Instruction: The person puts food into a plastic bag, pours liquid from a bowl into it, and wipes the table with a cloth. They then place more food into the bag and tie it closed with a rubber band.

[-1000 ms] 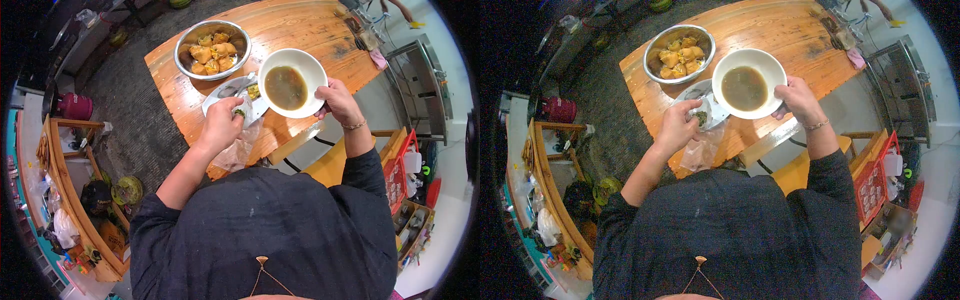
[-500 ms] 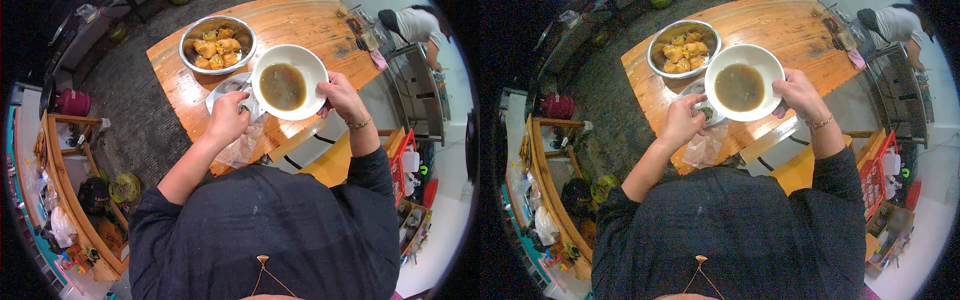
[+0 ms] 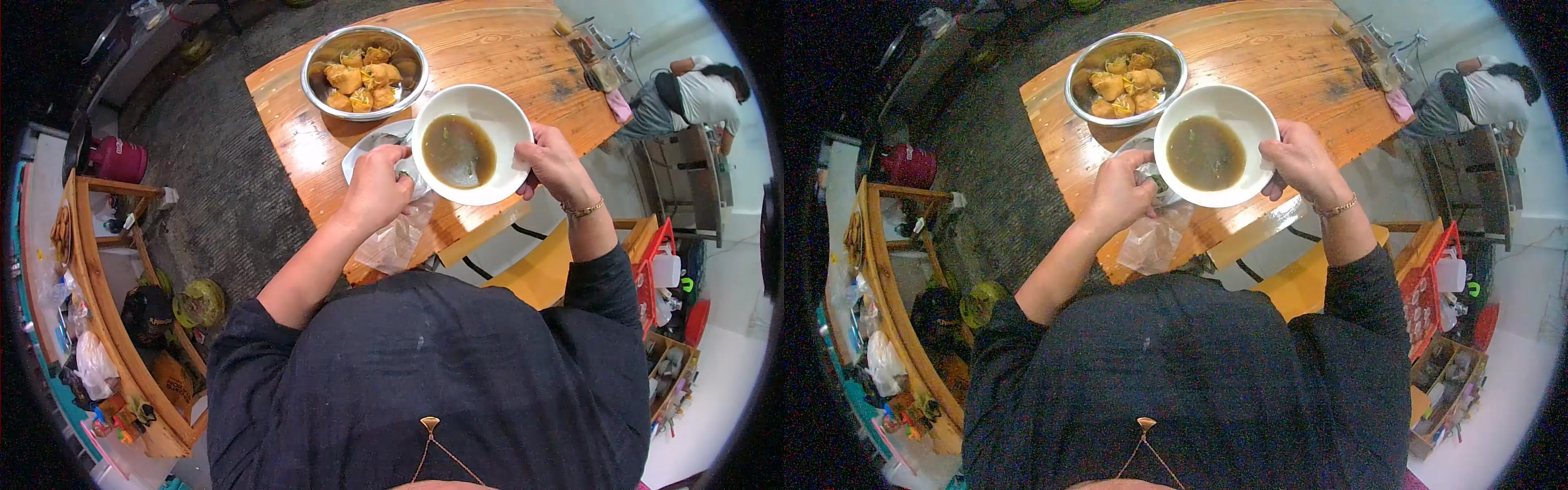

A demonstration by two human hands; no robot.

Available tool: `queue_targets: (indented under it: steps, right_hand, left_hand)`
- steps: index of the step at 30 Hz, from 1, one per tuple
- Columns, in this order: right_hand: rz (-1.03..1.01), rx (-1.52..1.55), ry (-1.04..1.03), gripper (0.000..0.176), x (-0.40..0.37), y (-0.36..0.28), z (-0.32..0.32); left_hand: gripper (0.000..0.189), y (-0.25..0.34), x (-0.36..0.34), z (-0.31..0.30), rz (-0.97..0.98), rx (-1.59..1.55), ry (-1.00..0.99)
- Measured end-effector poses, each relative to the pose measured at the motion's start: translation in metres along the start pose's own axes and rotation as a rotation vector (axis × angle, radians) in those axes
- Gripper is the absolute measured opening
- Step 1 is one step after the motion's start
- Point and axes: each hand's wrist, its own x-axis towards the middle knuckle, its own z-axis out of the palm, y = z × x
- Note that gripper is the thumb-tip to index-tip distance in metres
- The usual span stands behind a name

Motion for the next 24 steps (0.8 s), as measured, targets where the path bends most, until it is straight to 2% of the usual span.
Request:
queue_targets:
  steps: [7,24]
  right_hand:
    - [-0.024,-0.057,0.038,0.022,0.000,-0.006,0.007]
    - [-0.029,-0.183,0.037,0.028,0.002,-0.015,0.015]
  left_hand:
    - [0.038,-0.001,0.002,-0.003,-0.030,-0.018,-0.023]
    - [0.034,0.008,0.001,-0.005,-0.133,-0.053,-0.031]
